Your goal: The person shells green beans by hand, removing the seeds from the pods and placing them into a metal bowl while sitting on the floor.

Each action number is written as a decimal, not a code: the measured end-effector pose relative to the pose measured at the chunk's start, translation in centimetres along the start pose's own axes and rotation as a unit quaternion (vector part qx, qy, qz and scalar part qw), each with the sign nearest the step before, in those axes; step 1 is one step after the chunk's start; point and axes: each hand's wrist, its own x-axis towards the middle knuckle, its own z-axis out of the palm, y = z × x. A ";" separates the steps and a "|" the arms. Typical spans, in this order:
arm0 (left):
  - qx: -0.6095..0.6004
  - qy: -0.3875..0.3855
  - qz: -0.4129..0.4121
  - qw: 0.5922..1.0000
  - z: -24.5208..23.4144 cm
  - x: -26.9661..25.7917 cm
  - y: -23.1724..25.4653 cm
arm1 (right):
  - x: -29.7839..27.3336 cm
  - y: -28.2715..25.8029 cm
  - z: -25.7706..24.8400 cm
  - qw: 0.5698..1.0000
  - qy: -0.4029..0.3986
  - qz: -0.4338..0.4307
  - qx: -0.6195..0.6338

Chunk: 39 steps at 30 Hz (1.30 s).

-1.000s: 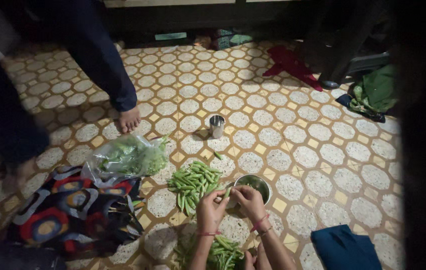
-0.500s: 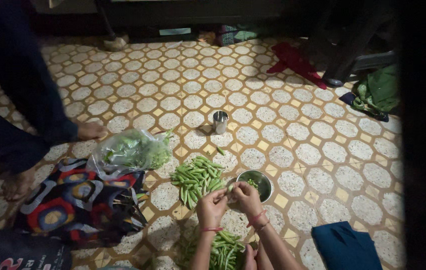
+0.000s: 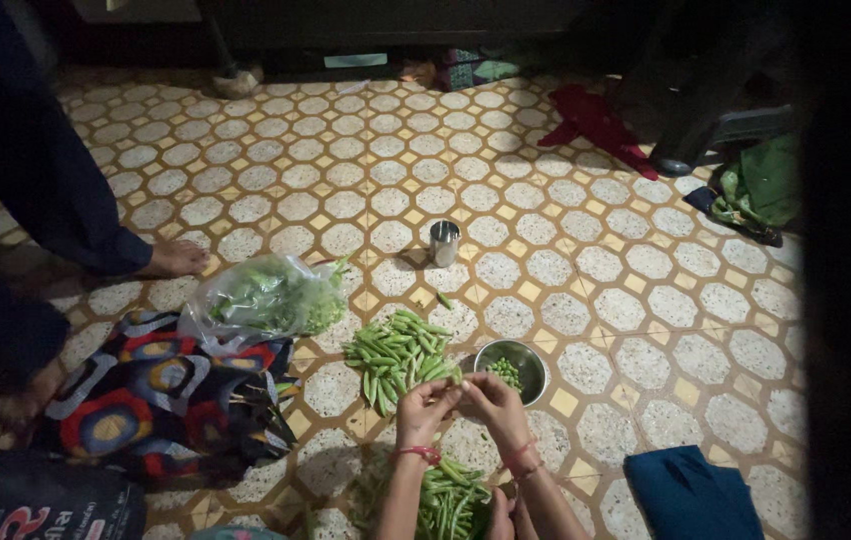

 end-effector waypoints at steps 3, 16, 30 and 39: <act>0.010 -0.020 -0.006 1.000 0.2 0.1 0.2 | -0.5 0.4 -0.3 1.000 -0.018 -0.014 0.018; -0.006 -0.043 -0.014 0.999 0.4 -1.2 3.4 | 0.2 4.3 -1.6 0.998 0.048 -0.033 -0.018; -0.012 0.013 -0.061 0.998 -0.5 -1.3 4.8 | -1.3 1.7 -0.7 0.998 -0.024 0.057 0.009; -0.133 -0.064 -0.094 0.985 -1.8 1.1 0.1 | -1.2 2.1 -1.8 0.945 -0.077 0.197 0.251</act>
